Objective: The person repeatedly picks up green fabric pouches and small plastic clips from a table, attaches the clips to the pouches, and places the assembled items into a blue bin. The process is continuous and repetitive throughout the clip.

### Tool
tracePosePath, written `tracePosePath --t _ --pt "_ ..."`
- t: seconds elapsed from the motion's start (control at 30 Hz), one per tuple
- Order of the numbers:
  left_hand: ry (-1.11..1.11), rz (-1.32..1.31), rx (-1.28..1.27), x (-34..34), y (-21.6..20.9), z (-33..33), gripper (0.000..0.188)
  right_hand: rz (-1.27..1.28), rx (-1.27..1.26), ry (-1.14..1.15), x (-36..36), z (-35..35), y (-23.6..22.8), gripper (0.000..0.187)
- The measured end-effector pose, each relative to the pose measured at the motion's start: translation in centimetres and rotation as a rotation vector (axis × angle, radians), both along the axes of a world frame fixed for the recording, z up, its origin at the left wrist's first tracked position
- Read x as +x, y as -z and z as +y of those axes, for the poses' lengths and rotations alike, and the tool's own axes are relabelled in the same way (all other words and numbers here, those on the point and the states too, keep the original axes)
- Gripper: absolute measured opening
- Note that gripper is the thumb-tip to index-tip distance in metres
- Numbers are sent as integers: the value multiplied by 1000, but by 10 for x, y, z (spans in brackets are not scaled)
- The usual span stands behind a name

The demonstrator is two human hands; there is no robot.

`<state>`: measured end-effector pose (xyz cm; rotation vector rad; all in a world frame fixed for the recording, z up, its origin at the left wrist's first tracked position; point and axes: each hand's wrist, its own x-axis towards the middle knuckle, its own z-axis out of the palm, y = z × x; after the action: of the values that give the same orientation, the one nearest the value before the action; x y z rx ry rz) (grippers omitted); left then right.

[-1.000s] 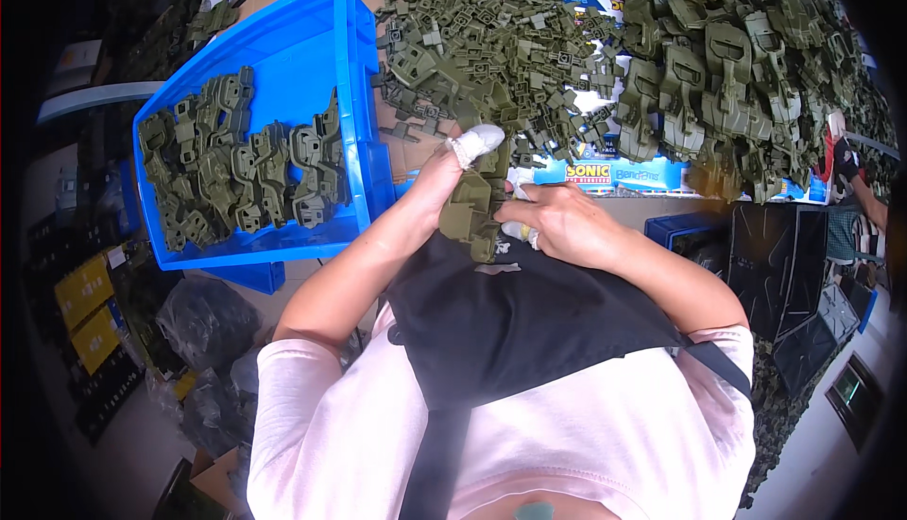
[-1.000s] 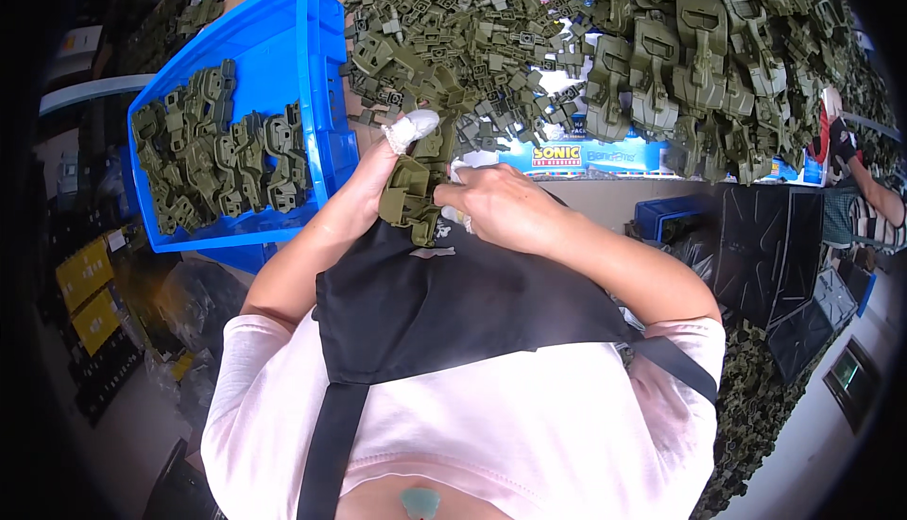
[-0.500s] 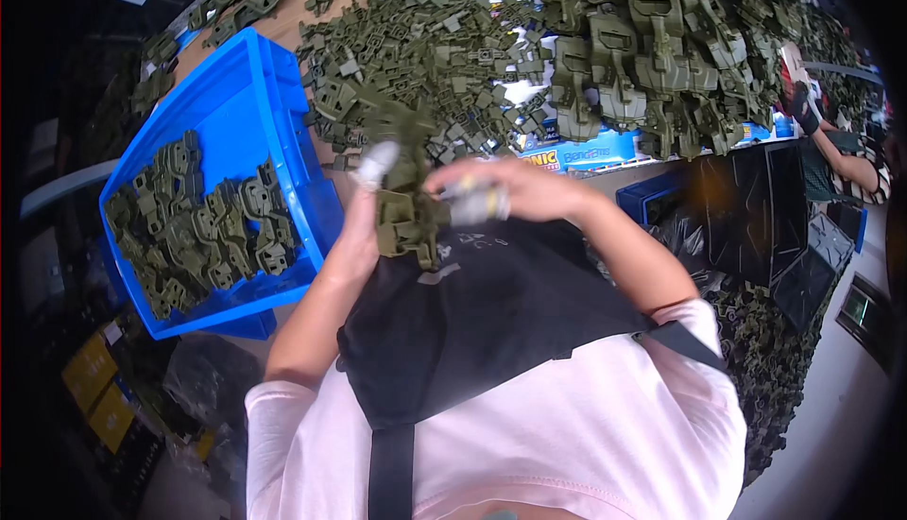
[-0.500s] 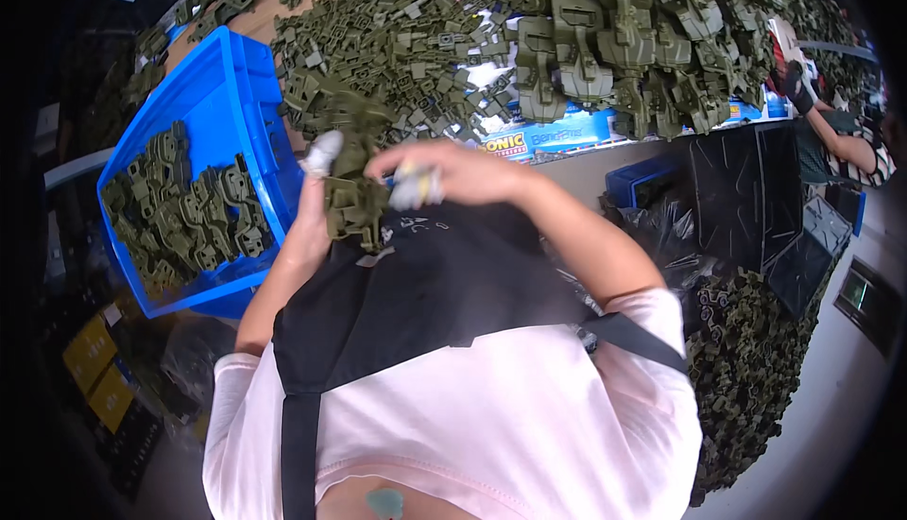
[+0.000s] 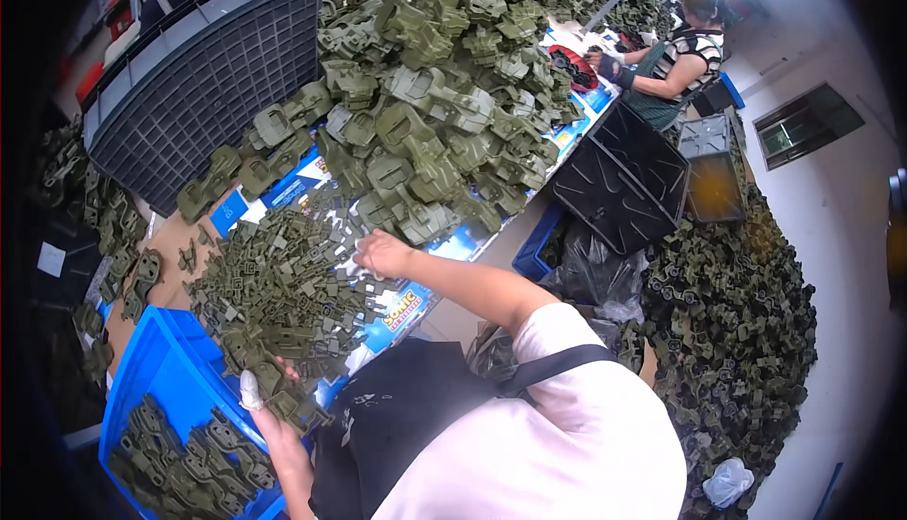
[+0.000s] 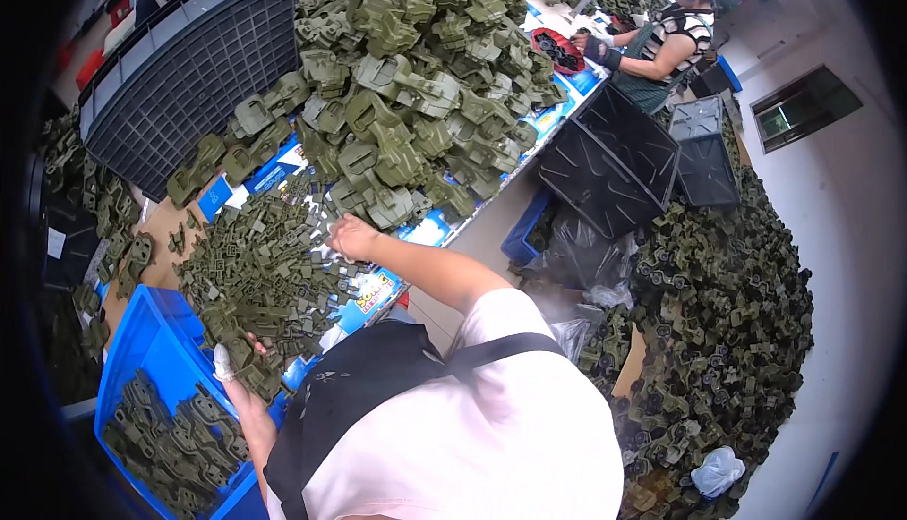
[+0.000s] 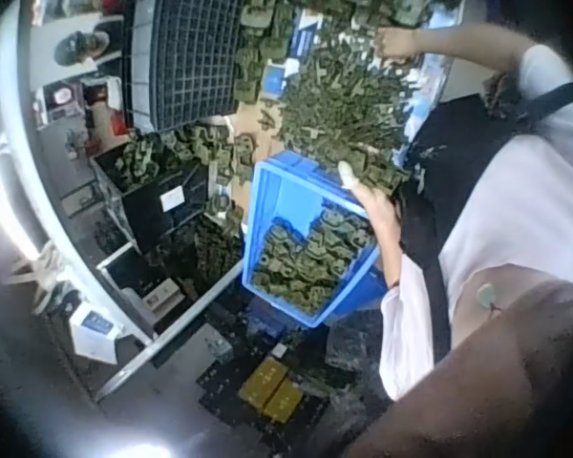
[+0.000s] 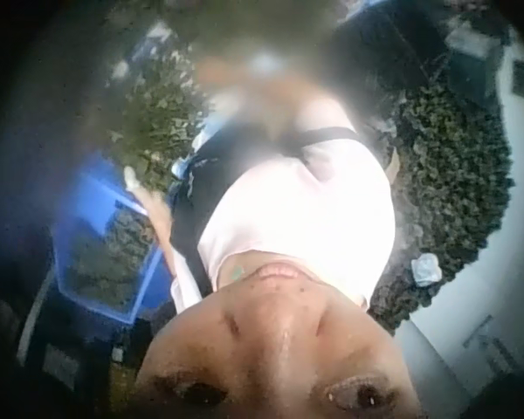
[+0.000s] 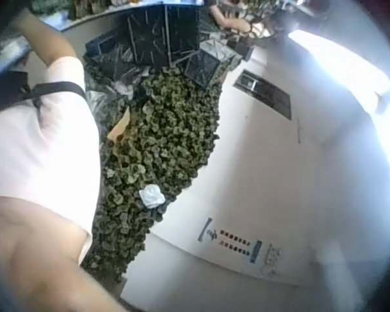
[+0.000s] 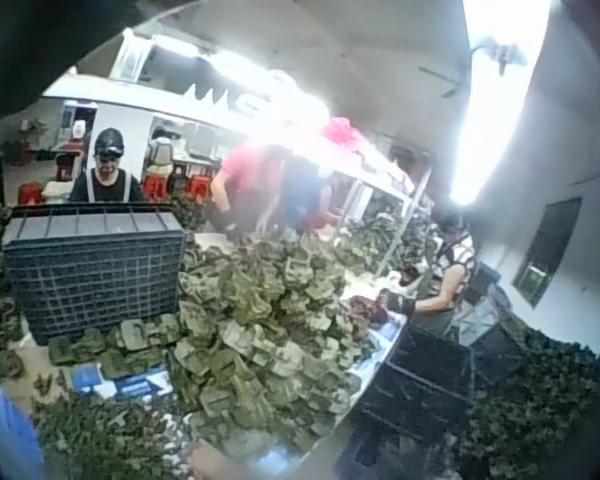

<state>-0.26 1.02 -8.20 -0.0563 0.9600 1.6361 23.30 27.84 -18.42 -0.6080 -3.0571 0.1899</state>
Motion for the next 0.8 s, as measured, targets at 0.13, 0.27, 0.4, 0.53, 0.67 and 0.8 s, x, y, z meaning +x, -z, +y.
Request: tracePosePath --t 0.13,0.27,0.4,0.53,0.67,0.8 --pt "-9 -9 34 -2 -11 -9 49 266 -371 162 -28 -33 -85 20" --pt "-61 -49 -120 -6 -13 -4 61 188 -30 205 -26 -41 -17 37" --pt "-241 84 -58 -32 -31 -30 52 264 -44 296 -57 -61 -34 31" --pt "-284 153 58 -44 -35 -55 49 421 -393 76 -98 -106 -82 54" --pt "-300 236 -23 -34 -35 -55 47 27 -176 -14 -129 -152 -70 75" --pt "-315 221 77 -22 -33 -47 44 294 -267 27 -136 -148 -51 66"
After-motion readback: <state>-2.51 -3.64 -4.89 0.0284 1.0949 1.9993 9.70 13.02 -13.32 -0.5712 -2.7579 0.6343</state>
